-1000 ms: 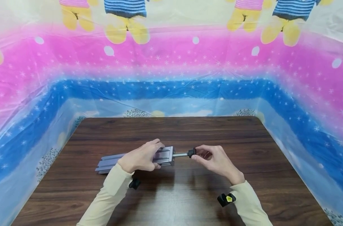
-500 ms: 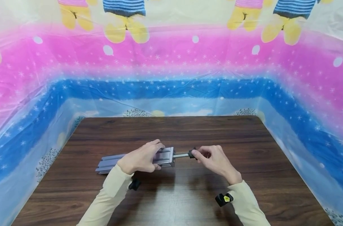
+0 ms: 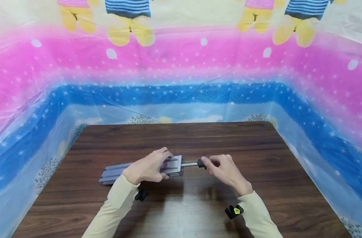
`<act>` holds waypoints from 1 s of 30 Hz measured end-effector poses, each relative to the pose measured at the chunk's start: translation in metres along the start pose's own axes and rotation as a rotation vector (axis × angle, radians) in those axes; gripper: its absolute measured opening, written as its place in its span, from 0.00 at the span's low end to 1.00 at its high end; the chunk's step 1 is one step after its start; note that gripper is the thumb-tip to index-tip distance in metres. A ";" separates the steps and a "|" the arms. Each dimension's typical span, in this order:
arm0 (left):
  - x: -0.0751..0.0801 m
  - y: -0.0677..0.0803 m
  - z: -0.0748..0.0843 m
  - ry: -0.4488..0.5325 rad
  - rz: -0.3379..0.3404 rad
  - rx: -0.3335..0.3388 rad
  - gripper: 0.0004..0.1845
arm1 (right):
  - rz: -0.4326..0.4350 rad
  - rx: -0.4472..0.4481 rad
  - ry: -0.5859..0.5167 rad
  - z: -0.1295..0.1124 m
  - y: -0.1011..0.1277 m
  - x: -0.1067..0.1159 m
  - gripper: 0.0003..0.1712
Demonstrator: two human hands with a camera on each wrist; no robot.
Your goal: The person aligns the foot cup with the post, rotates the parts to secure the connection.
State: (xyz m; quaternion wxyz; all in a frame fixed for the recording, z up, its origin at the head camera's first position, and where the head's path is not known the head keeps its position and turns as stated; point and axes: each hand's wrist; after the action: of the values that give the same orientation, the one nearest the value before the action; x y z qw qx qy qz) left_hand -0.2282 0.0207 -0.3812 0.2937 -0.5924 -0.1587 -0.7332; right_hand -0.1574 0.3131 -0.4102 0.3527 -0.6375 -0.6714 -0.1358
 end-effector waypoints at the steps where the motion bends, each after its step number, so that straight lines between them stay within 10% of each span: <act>1: 0.000 0.000 0.000 0.000 -0.001 0.000 0.31 | -0.008 0.004 0.000 0.000 0.000 0.001 0.23; 5: 0.000 0.000 -0.001 0.016 -0.006 0.003 0.32 | -0.032 0.056 -0.013 -0.001 0.003 0.005 0.08; 9: 0.001 0.000 0.000 0.037 -0.014 0.013 0.32 | -0.044 0.181 -0.028 -0.001 0.005 0.010 0.33; 13: 0.002 0.000 -0.001 0.049 -0.016 0.015 0.32 | -0.034 0.243 -0.018 -0.003 0.003 0.013 0.33; 30: 0.004 -0.001 0.000 0.041 -0.002 -0.001 0.32 | -0.014 0.116 0.003 -0.004 0.001 0.012 0.12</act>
State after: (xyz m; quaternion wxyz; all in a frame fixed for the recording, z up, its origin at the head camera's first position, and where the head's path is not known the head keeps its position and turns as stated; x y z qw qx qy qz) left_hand -0.2291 0.0201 -0.3772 0.2957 -0.5772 -0.1527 -0.7457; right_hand -0.1546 0.3195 -0.3994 0.3890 -0.6109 -0.6822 -0.1001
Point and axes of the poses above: each hand's wrist, its own y-axis away from the middle knuckle, its own x-axis out of the back of the hand, z = x × y, and after that the axes turned 8 degrees about -y, right-handed
